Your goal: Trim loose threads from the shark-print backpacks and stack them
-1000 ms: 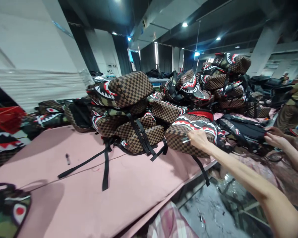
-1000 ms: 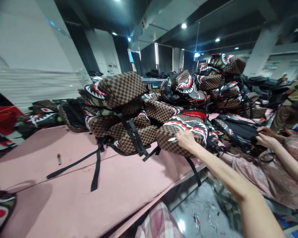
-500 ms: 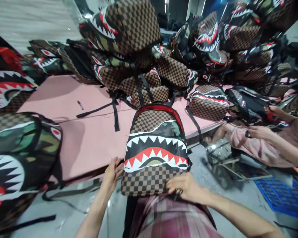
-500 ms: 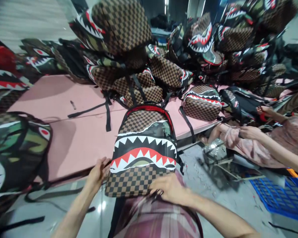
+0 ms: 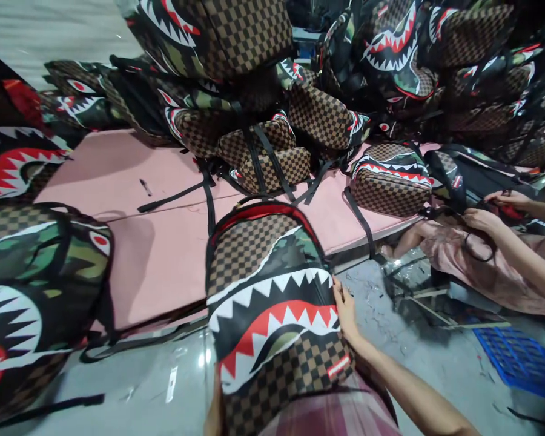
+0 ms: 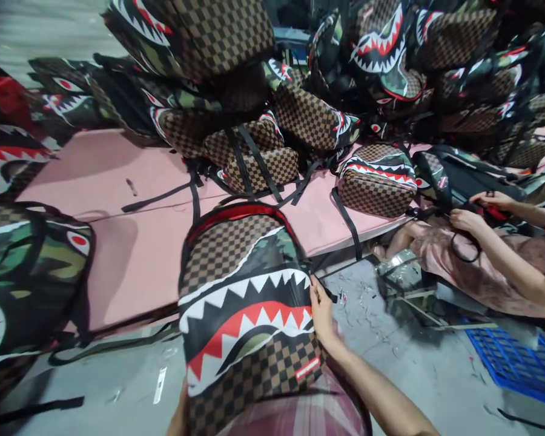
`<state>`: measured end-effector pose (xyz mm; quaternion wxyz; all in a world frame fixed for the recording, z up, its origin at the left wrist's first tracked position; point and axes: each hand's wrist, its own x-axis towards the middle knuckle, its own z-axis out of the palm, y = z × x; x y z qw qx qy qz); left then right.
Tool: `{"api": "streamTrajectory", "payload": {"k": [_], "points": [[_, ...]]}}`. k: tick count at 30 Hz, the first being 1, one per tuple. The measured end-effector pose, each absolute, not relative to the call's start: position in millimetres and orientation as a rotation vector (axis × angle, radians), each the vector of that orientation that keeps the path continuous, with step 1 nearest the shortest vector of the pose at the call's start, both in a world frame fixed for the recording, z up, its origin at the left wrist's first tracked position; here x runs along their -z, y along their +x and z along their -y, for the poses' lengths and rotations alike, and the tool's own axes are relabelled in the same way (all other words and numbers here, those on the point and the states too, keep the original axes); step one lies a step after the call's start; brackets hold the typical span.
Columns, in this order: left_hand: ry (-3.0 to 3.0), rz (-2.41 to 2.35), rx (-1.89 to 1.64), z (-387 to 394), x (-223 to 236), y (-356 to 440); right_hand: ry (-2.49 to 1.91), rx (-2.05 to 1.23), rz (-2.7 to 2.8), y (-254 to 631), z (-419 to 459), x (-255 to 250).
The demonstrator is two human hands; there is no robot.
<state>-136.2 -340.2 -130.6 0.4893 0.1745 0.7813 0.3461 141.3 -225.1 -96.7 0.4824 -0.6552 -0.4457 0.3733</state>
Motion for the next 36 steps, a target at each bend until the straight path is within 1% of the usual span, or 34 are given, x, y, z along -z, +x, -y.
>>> {"api": "streamTrajectory", "payload": {"k": [2, 3, 5, 7, 9, 11, 14, 18, 22, 23, 24, 27, 29, 33, 36], "points": [[0.422, -1.995, -0.828, 355.4, 130.0, -152.1, -1.498, -0.888, 1.282, 145.5, 209.6, 83.6], [0.441, -2.057, -0.841, 355.8, 122.5, -159.0, -1.441, -0.839, 1.419, 147.1, 196.6, 74.4], [0.552, -2.220, -0.906, 343.4, 95.6, -166.2, -1.352, -0.700, 1.762, 145.4, 165.0, 54.1], [0.761, -2.333, -1.106, 317.7, 61.7, -162.2, -1.314, -0.546, 2.187, 135.9, 133.9, 36.3], [1.099, -2.229, -1.302, 285.0, 32.7, -147.6, -1.293, -0.420, 2.528, 121.6, 109.2, 25.4], [1.286, -2.017, -1.362, 251.1, 16.1, -127.1, -1.260, -0.371, 2.677, 107.5, 90.8, 22.1], [1.321, -1.884, -1.251, 206.3, 14.5, -99.3, -1.250, -0.386, 2.666, 92.3, 69.3, 23.1], [1.499, -1.823, -1.049, 165.6, 35.4, -85.3, -1.227, -0.447, 2.609, 88.7, 62.3, 18.0], [1.671, -1.863, -0.867, 141.4, 51.1, -89.8, -0.959, -0.605, 2.661, 112.6, 114.0, 14.9], [1.702, -1.888, -0.850, 135.0, 51.4, -90.4, -0.833, -0.694, 2.629, 121.3, 133.0, 16.8], [1.739, -1.901, -0.839, 127.4, 50.2, -90.0, -0.807, -0.781, 2.548, 129.6, 151.6, 19.3], [1.927, -1.881, -0.768, 94.5, 41.7, -80.4, -1.032, -1.066, 2.173, 145.8, 191.5, 26.2], [2.105, -1.829, -0.644, 65.2, 36.6, -69.1, -1.117, -1.176, 2.020, 147.6, 201.1, 27.0], [2.307, -1.716, -0.364, 9.4, 32.5, -48.0, -1.077, -1.202, 1.994, 142.3, 199.6, 22.2], [2.281, -1.762, -0.310, -12.2, 30.3, -41.8, -1.033, -1.191, 2.006, 141.6, 199.1, 20.7]]}}
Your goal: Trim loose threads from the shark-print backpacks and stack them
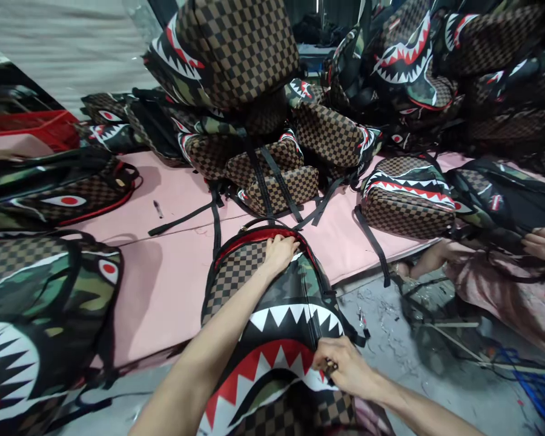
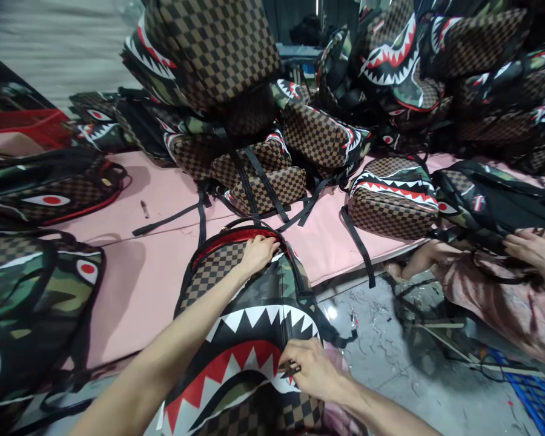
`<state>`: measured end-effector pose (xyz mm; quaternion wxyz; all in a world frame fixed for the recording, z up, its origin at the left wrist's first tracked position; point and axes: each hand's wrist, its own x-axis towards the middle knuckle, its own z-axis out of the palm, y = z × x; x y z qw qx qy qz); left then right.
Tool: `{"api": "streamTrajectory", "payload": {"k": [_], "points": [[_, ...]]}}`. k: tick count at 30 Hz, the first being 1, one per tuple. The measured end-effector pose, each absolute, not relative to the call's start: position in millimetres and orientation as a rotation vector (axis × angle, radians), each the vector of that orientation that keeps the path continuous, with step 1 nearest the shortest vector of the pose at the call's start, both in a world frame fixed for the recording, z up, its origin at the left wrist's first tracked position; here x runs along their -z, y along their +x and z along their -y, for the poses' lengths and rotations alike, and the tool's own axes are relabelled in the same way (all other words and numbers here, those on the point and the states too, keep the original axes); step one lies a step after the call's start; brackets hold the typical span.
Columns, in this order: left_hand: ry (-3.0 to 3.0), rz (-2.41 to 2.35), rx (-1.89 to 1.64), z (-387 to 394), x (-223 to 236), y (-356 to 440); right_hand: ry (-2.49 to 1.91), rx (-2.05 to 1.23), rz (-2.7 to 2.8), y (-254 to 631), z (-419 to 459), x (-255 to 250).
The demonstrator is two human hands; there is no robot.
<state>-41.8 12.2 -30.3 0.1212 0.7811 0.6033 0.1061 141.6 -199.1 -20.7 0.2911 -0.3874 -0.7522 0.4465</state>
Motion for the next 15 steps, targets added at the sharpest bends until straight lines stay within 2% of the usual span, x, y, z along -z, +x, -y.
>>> {"api": "streamTrajectory", "payload": {"k": [8, 13, 15], "points": [[2.161, -1.931, -0.262, -5.5, 9.2, -43.1, -1.052, -1.211, 1.983, 144.8, 202.8, 24.4], [2.068, -1.685, -0.206, 16.1, -73.9, -67.8, -1.069, -1.193, 1.962, 152.4, 216.4, 31.7], [1.773, -1.368, -0.411, 27.2, -106.7, -79.8, -1.053, -1.117, 1.976, 154.4, 223.8, 38.1]]}}
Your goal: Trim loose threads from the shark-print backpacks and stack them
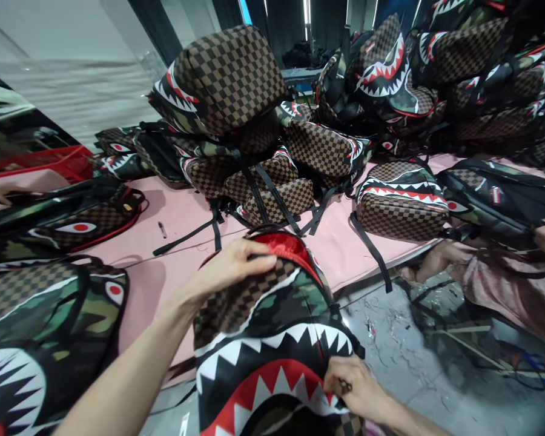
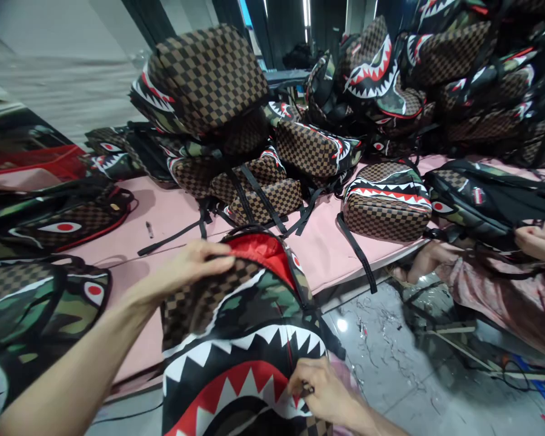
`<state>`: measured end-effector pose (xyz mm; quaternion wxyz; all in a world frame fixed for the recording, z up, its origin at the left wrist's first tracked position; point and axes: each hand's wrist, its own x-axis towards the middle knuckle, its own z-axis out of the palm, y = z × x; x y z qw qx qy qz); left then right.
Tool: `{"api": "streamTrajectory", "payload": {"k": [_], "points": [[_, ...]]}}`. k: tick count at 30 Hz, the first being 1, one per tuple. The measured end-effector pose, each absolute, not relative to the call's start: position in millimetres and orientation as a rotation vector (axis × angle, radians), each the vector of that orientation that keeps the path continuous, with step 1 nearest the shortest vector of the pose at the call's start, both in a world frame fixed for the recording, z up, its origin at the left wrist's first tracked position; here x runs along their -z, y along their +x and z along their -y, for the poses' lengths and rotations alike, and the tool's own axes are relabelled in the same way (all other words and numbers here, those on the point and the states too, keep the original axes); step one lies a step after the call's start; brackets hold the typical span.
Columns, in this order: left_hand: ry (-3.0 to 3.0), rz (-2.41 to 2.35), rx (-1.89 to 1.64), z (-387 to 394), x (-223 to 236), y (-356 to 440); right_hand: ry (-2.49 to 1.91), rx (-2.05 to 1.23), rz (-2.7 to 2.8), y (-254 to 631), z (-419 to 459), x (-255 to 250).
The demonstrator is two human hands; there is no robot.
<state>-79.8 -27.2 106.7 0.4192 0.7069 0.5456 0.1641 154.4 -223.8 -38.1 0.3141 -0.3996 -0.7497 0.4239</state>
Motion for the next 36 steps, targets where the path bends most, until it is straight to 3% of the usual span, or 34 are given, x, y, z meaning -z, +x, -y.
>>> {"api": "streamTrajectory", "payload": {"k": [3, 7, 14, 17, 21, 28, 32, 36], "points": [[1.465, -1.324, -0.696, 23.3, -120.6, -79.2, -0.979, -1.055, 2.038, 155.6, 222.9, 40.9], [1.161, -1.357, -0.774, -22.1, -85.6, -55.4, -0.989, -1.099, 1.949, 162.9, 181.5, 20.9], [1.017, -1.301, -0.711, -60.3, -44.8, -46.8, -1.123, -0.286, 2.300, 158.3, 68.5, 4.1], [0.970, -1.293, -0.718, -62.3, -35.6, -51.5, -1.161, -0.125, 2.509, 149.1, 54.1, 15.4], [0.905, -1.305, -0.731, -67.7, -20.8, -54.1, -0.935, -0.230, 2.675, 153.2, 61.3, 22.8], [0.905, -1.288, -0.688, -70.3, -16.6, -55.3, -1.126, -0.157, 2.446, 146.6, 51.6, 16.3], [0.962, -1.301, -0.712, -69.2, -19.2, -56.6, -0.961, -0.483, 2.297, 150.3, 52.5, 20.2], [1.473, -1.381, -0.828, -60.6, -21.0, -55.4, -1.097, -0.546, 2.012, 160.8, 50.3, 21.2]]}}
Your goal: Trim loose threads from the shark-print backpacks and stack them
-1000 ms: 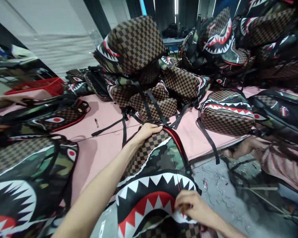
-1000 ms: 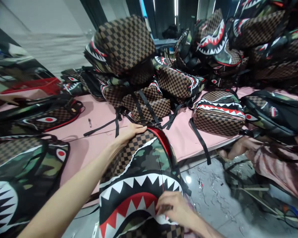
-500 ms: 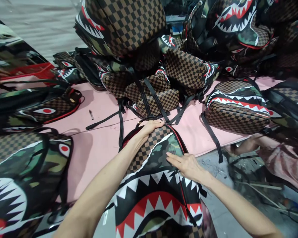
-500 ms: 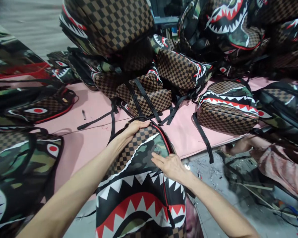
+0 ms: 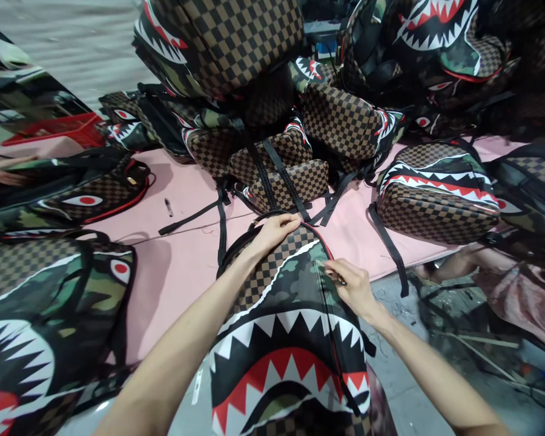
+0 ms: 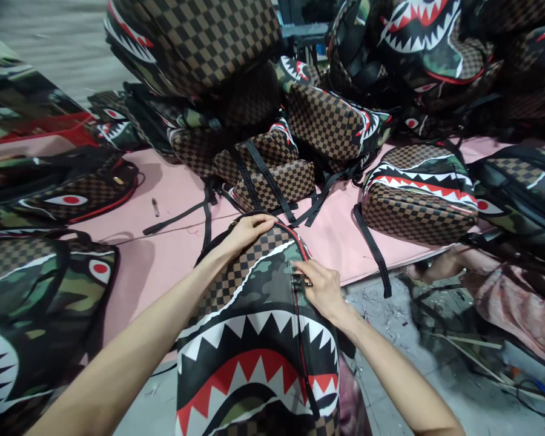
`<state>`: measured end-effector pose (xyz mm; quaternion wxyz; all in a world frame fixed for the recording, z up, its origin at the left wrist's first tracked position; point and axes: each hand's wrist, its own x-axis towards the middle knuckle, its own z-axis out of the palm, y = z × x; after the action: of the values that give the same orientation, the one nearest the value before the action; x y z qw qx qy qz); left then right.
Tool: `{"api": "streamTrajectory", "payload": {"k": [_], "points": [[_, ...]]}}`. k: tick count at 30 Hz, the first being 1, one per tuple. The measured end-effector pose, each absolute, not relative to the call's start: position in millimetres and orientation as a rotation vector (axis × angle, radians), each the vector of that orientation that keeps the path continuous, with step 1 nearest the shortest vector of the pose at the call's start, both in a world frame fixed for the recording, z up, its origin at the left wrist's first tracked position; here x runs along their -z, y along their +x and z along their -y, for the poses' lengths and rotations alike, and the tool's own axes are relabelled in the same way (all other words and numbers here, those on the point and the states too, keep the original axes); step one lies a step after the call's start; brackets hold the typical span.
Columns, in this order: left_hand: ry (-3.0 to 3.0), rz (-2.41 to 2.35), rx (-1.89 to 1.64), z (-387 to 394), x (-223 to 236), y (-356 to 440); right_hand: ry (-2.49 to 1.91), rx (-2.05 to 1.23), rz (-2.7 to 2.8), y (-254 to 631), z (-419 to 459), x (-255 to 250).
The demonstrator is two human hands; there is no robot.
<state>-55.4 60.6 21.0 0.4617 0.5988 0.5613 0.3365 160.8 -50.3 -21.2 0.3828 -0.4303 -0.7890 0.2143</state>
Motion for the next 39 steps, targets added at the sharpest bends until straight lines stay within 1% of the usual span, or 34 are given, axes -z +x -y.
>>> {"api": "streamTrajectory", "payload": {"k": [2, 5, 7, 10, 16, 24, 31, 35, 37, 39], "points": [[1.867, -1.473, -0.952, -48.0, -21.6, -55.2, -1.218, -0.469, 2.019, 161.0, 44.0, 20.4], [2.273, -1.665, -1.090, -19.0, -19.8, -56.7, -1.374, -0.387, 2.091, 155.5, 32.6, 20.0], [2.457, -1.767, -1.053, 2.2, -15.4, -56.9, -1.447, -0.385, 2.108, 150.8, 26.3, 20.6], [2.628, -1.809, -0.889, 26.8, -4.7, -51.6, -1.516, -0.406, 2.102, 146.5, 19.9, 22.3], [2.572, -1.849, -0.792, 36.6, 11.8, -31.6, -1.552, -0.449, 2.109, 148.7, 13.6, 24.1], [2.473, -1.867, -0.790, 34.0, 11.0, -13.2, -1.524, -0.499, 2.099, 150.5, 11.5, 25.5], [2.681, -1.832, -0.592, 30.7, 10.5, 3.4, -1.505, -0.446, 2.167, 148.5, 16.1, 20.9], [2.726, -1.741, -0.675, 28.8, 14.4, 1.2, -1.395, -0.624, 2.009, 153.3, 14.9, 21.6], [2.692, -1.619, -0.730, 27.4, 13.7, -2.4, -1.364, -0.811, 1.771, 156.9, 11.0, 27.2], [2.663, -1.466, -0.692, 25.2, 9.1, -4.9, -1.350, -0.988, 1.539, 159.8, 5.7, 35.1]]}}
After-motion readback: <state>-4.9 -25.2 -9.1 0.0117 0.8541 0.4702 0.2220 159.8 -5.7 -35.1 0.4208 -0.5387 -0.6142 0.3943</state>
